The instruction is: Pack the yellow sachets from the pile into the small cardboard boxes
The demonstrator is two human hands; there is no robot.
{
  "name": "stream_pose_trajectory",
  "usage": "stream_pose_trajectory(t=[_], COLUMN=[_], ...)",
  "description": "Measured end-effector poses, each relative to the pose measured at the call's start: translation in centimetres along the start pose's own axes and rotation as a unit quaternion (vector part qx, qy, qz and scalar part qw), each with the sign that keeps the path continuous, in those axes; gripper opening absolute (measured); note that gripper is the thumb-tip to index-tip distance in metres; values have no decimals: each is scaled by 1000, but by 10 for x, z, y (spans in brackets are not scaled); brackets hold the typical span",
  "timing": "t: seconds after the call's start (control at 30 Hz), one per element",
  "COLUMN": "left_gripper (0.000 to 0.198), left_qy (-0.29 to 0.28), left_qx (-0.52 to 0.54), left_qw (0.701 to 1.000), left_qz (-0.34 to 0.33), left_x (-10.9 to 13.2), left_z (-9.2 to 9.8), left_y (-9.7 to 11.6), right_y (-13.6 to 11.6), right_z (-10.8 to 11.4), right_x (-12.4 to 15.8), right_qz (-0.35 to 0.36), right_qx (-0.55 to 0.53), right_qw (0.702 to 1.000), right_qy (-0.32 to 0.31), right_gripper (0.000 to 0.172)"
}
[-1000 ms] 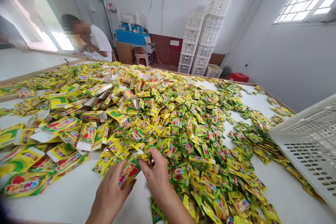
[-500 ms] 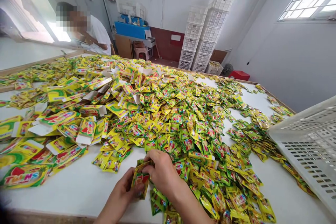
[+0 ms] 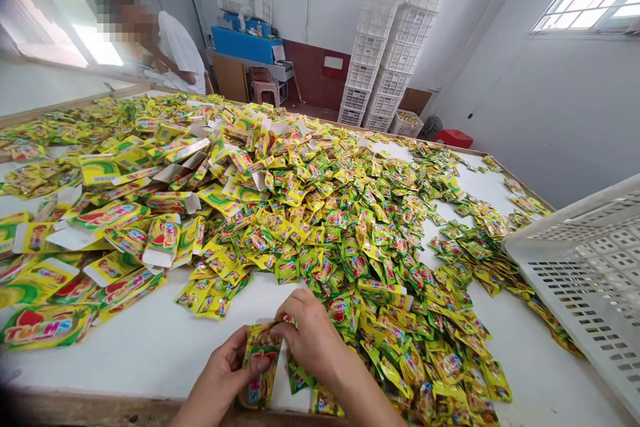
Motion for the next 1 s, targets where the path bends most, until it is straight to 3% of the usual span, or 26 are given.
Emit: stream_pose_trajectory(t=[0.1, 0.23, 0.33, 0.47, 0.57, 0.67, 0.73, 0.8, 0.83, 0.9, 1.0], left_gripper=[44, 47, 43, 42, 37, 41, 42, 38, 39, 43, 42], left_qy=[8, 20, 16, -1, -15, -33, -29, 8, 28, 43, -8], left_qx=[1, 5, 1, -12, -19, -21, -23, -11, 4, 36, 10], left_qw=[1000, 1000, 1000, 1000, 1000, 999, 999, 1000, 999, 997, 994], left_qz=[-4, -12, -12, -3, -18, -30, -17, 9, 23, 57, 112], left_x=[3, 5, 6, 5, 5, 7, 9, 11, 12, 15, 15], left_z=[2, 4, 3, 1, -1, -4, -4, 2, 5, 6, -3], left_y=[1, 4, 4, 1, 4, 8, 8, 8, 9, 10, 14], right_y=[-2, 7, 4, -10, -11, -11, -8, 5, 15, 33, 38], right_z=[2, -1, -1, 2, -15, -31, -26, -14, -12, -30, -72], right_x=[0, 14, 19, 12, 11, 16, 18, 21, 24, 34, 48], right_qz=[-1, -87, -100, -35, 1, 23, 6, -64, -116, -219, -291], right_qx=[15, -19, 14, 92, 110, 75, 21, -62, -118, -249, -394], right_qw=[998, 984, 987, 994, 994, 996, 999, 996, 986, 943, 867], right_qy=[61, 156, 124, 52, -7, -53, -33, 19, 33, 2, -86], right_gripper=[18, 20, 16, 21, 6, 14, 14, 15, 18, 28, 39])
Point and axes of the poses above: each hand's wrist, its own x-axis away from the middle knuckle, its own z-axis out of the back of the hand, y = z × x, the point moved 9 cm from there along -x, towards the middle knuckle, and after that the axes turned 15 degrees about x, right-handed, at the moved point
